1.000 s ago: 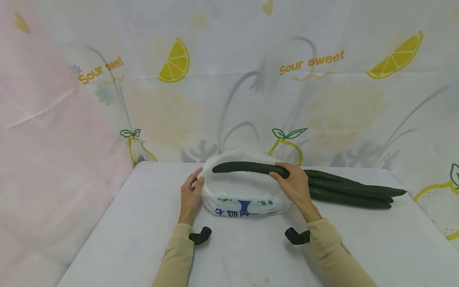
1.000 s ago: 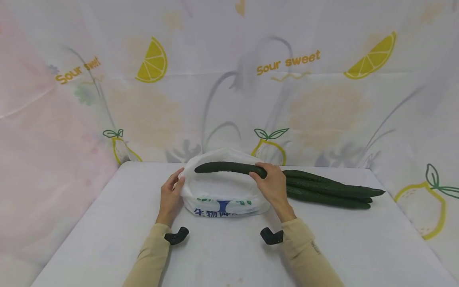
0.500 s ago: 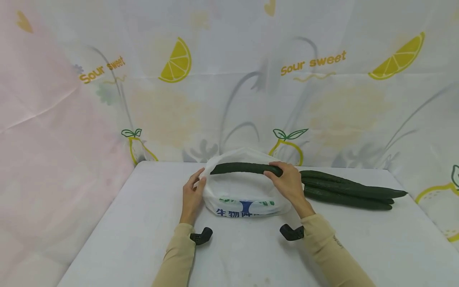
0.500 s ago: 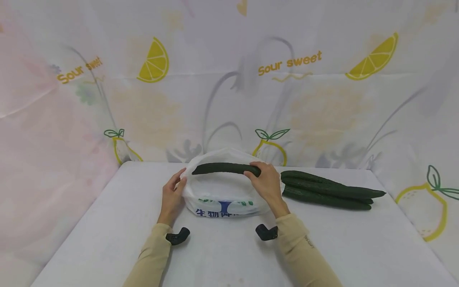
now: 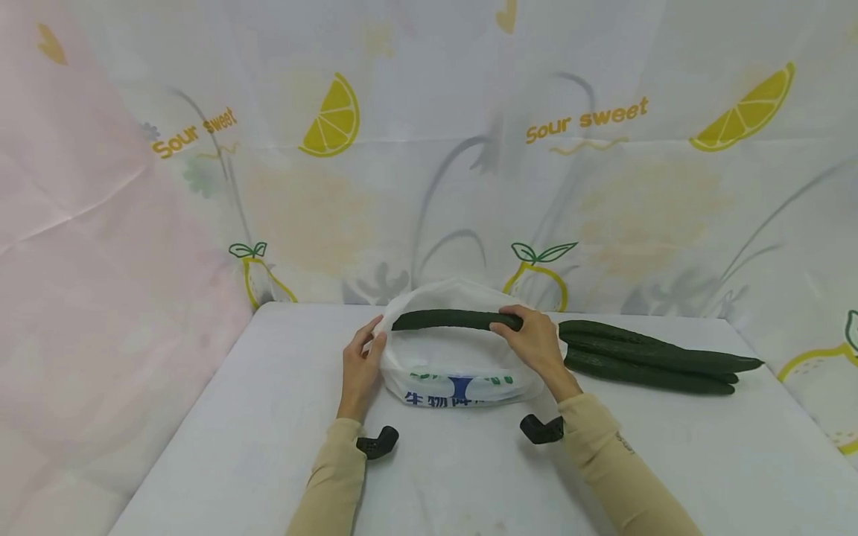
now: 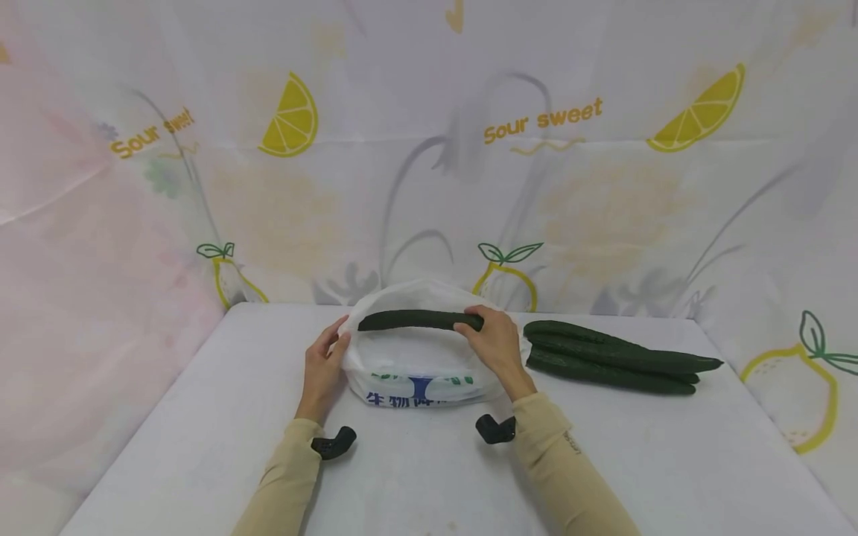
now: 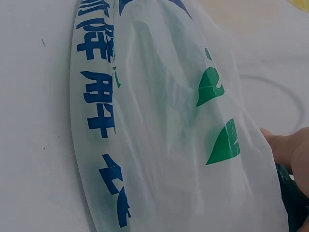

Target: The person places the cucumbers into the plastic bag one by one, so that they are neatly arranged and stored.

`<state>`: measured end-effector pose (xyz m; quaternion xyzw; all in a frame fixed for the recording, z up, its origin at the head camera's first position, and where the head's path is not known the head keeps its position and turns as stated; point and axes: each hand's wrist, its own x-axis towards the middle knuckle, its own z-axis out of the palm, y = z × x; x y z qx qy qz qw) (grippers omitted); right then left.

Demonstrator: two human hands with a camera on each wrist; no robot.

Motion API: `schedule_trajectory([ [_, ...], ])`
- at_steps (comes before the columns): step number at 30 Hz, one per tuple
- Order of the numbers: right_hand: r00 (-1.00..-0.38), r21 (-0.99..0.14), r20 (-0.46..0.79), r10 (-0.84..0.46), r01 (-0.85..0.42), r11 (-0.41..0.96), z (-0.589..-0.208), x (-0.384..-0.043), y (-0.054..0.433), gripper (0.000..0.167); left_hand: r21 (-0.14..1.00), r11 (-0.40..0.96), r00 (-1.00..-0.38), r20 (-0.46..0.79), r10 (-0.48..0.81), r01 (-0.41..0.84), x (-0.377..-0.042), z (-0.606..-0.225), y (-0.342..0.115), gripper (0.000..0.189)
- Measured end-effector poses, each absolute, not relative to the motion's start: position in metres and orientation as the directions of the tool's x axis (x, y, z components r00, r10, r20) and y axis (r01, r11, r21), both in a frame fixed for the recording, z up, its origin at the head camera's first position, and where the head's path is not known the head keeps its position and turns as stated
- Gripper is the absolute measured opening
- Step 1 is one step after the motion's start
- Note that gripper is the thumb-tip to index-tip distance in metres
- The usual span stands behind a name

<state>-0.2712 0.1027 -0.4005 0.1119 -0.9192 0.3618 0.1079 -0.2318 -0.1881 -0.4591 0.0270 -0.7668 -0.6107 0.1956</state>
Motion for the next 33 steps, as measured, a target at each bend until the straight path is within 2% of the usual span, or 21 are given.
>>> schedule_trajectory([
  [11, -0.962, -0.616, 0.223, -0.155, -0.262, 0.743, -0.405, -0.278, 0.106, 0.044, 0.947, 0.252, -0.914, 0.272, -0.301, 0.199, -0.233, -0.462, -0.187, 0.036],
  [23, -0.952, -0.596, 0.188, -0.243, -0.307, 0.742, -0.406, -0.282, 0.112, 0.042, 0.945, 0.266, -0.909, 0.272, -0.315, 0.191, -0.232, -0.463, -0.186, 0.035],
  [33, -0.89, -0.592, 0.112, -0.442, -0.417, 0.69, -0.402, -0.285, 0.128, 0.037, 0.939, 0.279, -0.909, 0.286, -0.302, 0.202, -0.232, -0.46, -0.187, 0.036],
])
